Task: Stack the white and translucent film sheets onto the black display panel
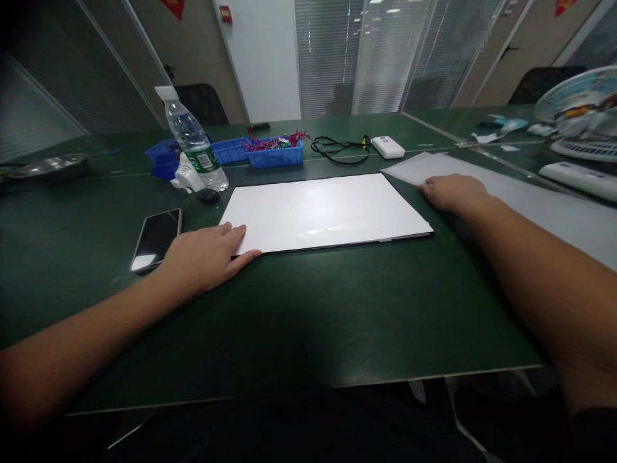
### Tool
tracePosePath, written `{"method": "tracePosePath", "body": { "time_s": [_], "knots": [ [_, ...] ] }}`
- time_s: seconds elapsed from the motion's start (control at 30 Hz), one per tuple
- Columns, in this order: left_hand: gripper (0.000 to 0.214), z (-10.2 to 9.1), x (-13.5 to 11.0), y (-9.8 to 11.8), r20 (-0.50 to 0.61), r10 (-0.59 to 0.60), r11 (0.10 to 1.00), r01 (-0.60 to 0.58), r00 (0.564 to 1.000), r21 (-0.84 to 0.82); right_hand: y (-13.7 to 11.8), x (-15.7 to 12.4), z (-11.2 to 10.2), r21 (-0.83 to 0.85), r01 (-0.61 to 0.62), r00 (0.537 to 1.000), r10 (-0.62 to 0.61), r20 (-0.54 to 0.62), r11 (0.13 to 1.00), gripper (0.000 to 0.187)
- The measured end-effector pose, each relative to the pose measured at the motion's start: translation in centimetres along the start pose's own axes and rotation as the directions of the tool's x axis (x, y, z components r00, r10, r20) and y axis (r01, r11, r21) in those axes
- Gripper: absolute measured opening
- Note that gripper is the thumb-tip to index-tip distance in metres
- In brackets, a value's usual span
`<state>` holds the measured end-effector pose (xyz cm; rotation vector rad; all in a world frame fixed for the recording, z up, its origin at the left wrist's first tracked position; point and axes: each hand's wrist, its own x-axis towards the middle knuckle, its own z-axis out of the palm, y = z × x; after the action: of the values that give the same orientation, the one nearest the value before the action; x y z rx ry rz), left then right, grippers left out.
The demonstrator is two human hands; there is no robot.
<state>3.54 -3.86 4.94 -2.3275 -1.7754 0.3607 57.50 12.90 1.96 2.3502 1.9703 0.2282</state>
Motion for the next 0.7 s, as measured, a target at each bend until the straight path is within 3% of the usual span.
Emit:
{"method": "tracePosePath", "body": {
  "time_s": [0.1,0.27,0.5,0.6,0.7],
  "knots": [
    [0.081,0.0,0.0,0.0,0.006,-0.004,1.000,0.004,1.000,-0.018,-1.1,-1.3,-1.6,-0.071,-0.054,0.998,0.056,0.027,0.996,0.062],
    [0.081,0.0,0.1,0.0,0.009,-0.012,1.000,0.012,1.000,-0.026,-1.7,-2.5,-3.1,-0.024,-0.161,0.987,0.160,-0.032,0.987,0.054],
    [0.081,0.0,0.0,0.0,0.011,-0.014,1.000,0.014,1.000,-0.022,-2.2,-3.1,-3.9,0.035,-0.169,0.985,0.170,-0.031,0.985,0.057],
    [0.081,0.0,0.0,0.0,0.007,-0.011,1.000,0.011,1.000,-0.015,-2.8,-3.6,-3.9,0.047,-0.179,0.979,0.183,-0.089,0.983,0.056],
    [0.079,-0.1,0.0,0.1,0.012,-0.015,1.000,0.015,1.000,-0.005,-3.6,-4.4,-4.1,0.049,-0.177,0.955,0.183,-0.232,0.983,0.055]
  ]
}}
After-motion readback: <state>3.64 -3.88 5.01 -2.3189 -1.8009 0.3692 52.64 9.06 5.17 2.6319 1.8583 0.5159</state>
